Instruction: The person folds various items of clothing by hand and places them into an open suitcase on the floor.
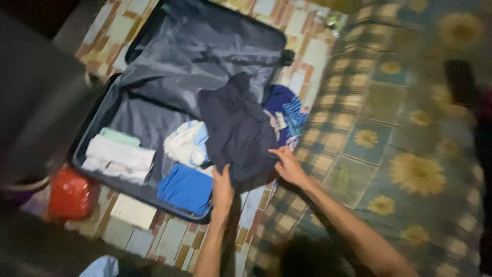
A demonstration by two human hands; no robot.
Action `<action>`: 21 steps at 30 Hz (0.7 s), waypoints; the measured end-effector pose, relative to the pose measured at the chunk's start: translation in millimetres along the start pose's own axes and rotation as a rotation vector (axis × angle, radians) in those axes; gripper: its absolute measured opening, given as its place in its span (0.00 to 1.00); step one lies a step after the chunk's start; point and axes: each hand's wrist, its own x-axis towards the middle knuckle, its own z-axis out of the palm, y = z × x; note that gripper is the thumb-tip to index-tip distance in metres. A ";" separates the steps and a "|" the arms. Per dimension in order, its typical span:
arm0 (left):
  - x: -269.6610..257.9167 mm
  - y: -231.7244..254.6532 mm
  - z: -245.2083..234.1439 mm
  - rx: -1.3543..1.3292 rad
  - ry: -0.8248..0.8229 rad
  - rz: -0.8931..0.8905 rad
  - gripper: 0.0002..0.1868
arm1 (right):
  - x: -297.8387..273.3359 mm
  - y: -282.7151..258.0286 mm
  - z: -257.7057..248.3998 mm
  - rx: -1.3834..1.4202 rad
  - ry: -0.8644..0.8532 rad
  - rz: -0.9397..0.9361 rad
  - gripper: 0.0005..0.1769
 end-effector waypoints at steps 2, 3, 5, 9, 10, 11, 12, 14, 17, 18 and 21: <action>8.1 6.9 -14.0 0.031 -0.010 -0.070 0.40 | -1.9 -15.4 -9.1 -0.032 -0.047 0.050 0.33; 10.5 12.5 -27.4 0.011 0.141 0.058 0.37 | -4.2 -25.7 -11.2 0.032 -0.050 0.007 0.35; 10.3 33.9 -52.2 -0.011 0.289 0.193 0.34 | -6.3 -39.2 -21.8 0.094 -0.048 -0.035 0.38; 13.9 72.1 -89.9 0.106 0.370 0.249 0.32 | -5.8 -53.0 -52.2 -0.047 0.096 -0.039 0.23; 8.7 71.8 -91.3 0.148 0.382 0.264 0.31 | -9.5 -55.0 -60.8 -0.057 0.186 -0.026 0.19; -0.7 66.7 -89.1 0.159 0.384 0.246 0.31 | -17.8 -58.1 -66.0 -0.043 0.171 -0.030 0.19; -10.6 58.7 -82.6 0.241 0.299 0.320 0.33 | -27.5 -59.5 -72.3 -0.151 0.159 -0.141 0.19; -18.5 36.3 -64.4 0.320 0.230 0.381 0.35 | -31.7 -55.7 -81.2 -0.258 0.141 -0.276 0.19; -30.4 -1.1 -33.8 0.471 0.003 0.346 0.34 | -42.9 -43.9 -72.3 -0.458 -0.150 -0.232 0.17; -33.8 -9.4 -29.2 0.411 0.018 0.387 0.33 | -43.1 -39.7 -69.3 -0.394 -0.144 -0.209 0.17; -36.4 -21.6 -38.8 0.120 0.092 0.414 0.29 | -50.8 -28.3 -74.1 -0.218 -0.069 -0.190 0.18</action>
